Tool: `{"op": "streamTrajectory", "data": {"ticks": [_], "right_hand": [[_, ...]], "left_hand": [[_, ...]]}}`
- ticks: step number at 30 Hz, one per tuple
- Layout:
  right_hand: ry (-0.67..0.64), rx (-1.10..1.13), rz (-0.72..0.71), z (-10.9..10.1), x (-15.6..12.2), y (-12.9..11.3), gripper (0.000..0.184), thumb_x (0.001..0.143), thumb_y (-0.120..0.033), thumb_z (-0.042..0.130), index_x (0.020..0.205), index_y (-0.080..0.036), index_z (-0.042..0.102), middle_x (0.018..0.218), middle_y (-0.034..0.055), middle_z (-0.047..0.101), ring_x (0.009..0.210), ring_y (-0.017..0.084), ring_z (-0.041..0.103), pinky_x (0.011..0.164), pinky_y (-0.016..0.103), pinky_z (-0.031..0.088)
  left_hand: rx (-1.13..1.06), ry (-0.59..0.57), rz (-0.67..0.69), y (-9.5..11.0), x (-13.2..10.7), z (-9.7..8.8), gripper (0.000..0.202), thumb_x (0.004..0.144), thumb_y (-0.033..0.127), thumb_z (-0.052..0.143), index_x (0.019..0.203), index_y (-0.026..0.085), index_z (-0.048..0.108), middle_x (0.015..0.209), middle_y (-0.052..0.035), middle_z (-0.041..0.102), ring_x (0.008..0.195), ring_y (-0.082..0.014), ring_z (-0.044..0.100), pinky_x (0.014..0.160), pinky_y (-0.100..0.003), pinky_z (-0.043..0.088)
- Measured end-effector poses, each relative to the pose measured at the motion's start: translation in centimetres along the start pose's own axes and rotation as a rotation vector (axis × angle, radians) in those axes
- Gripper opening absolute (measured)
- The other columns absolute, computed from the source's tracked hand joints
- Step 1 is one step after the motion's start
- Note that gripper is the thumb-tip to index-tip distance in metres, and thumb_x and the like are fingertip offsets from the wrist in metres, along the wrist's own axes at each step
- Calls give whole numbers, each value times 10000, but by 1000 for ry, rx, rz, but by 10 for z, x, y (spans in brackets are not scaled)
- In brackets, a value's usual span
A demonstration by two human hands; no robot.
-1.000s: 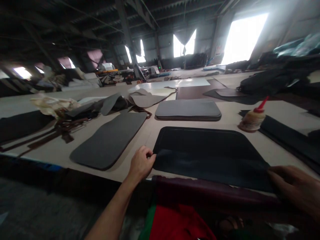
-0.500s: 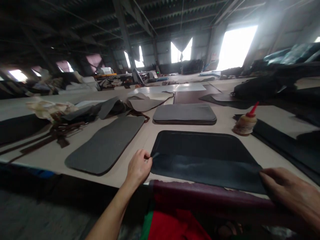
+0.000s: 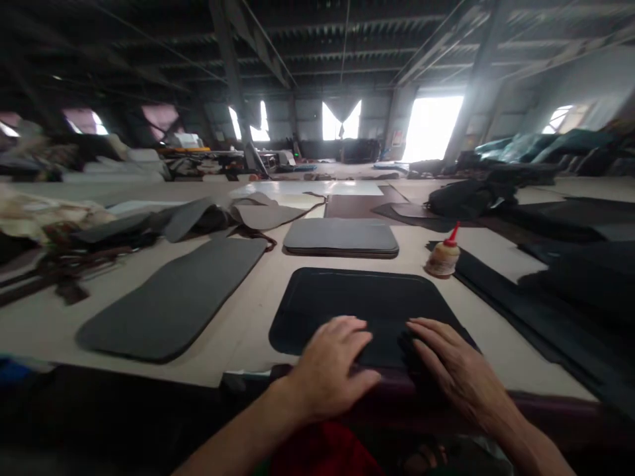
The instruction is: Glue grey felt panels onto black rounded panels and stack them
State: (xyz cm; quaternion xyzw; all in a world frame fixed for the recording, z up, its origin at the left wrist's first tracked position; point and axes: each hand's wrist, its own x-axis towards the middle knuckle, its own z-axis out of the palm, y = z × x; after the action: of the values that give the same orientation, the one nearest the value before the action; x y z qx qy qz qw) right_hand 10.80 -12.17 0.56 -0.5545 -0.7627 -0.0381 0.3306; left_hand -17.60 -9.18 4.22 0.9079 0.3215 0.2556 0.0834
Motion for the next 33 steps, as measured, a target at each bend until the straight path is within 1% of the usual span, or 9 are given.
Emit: {"op": "streamTrajectory", "data": {"ticks": [2, 4, 8, 15, 18, 21, 25, 27, 33], "right_hand": [[-42, -85, -199, 21, -2, 0, 435, 1025, -414, 370, 1345, -278, 633, 1440, 63, 560, 1322, 253, 548, 1066, 445, 524], [-37, -170, -350, 38, -5, 7, 448, 1011, -423, 364, 1352, -302, 628, 1477, 64, 521, 1352, 287, 519, 1028, 514, 535], [-4, -297, -425, 53, -15, 24, 497, 1008, -478, 325, 1404, -320, 581, 1517, 69, 468, 1365, 317, 501, 1000, 567, 519], [86, -482, -293, 42, -42, 63, 699, 1013, -596, 291, 1520, -135, 429, 1547, 171, 406, 1343, 349, 513, 1017, 541, 506], [37, -556, -254, 31, -59, 81, 730, 1018, -606, 269, 1453, -63, 490, 1548, 224, 384, 1397, 382, 441, 1052, 551, 479], [-40, -590, -234, 19, -71, 93, 607, 1034, -525, 279, 1342, -119, 609, 1525, 225, 420, 1424, 400, 399, 1063, 578, 459], [-107, -568, -99, -4, -69, 108, 462, 1011, -394, 324, 1186, -198, 704, 1441, 186, 532, 1372, 401, 467, 1028, 609, 475], [-102, -482, 32, -17, -56, 112, 437, 994, -347, 330, 1155, -193, 706, 1374, 169, 591, 1326, 362, 525, 1074, 573, 464], [48, -45, 504, -33, 32, 108, 635, 958, -569, 435, 1414, -137, 529, 1434, 150, 544, 1323, 300, 531, 1164, 458, 416]], "left_hand": [[21, -145, 22, 15, 16, 21, 784, 944, 643, 710, 1502, 165, 437, 1572, -75, 318, 1466, -266, 239, 1256, -457, 247], [44, -263, -78, 16, 26, 39, 1007, 912, 777, 656, 1576, 106, 305, 1609, -129, 178, 1501, -292, 127, 1265, -511, 208], [104, -293, -156, -1, 17, 48, 1157, 874, 930, 479, 1601, 69, 220, 1609, -162, 27, 1510, -303, -17, 1270, -553, 110], [280, -357, -459, -43, -30, -7, 1200, 853, 903, 563, 1599, 43, 183, 1605, -144, -45, 1505, -318, -26, 1267, -525, 147], [360, -381, -543, -57, -49, -26, 1121, 905, 805, 585, 1599, 35, 159, 1607, -127, -51, 1509, -279, -8, 1271, -462, 169], [426, -383, -551, -70, -62, -35, 1022, 944, 730, 550, 1593, 28, 189, 1609, -116, -17, 1510, -276, 52, 1270, -460, 182], [423, -338, -432, -96, -77, -37, 882, 976, 692, 476, 1584, 81, 291, 1608, -85, 107, 1490, -317, 174, 1241, -540, 259], [445, -235, -310, -114, -85, -34, 799, 1005, 709, 399, 1564, 139, 372, 1589, -62, 223, 1458, -326, 275, 1198, -569, 344], [608, 118, -55, -159, -104, -12, 638, 1047, 687, 328, 1514, 268, 443, 1531, -6, 384, 1308, -318, 498, 956, -565, 565]]}}
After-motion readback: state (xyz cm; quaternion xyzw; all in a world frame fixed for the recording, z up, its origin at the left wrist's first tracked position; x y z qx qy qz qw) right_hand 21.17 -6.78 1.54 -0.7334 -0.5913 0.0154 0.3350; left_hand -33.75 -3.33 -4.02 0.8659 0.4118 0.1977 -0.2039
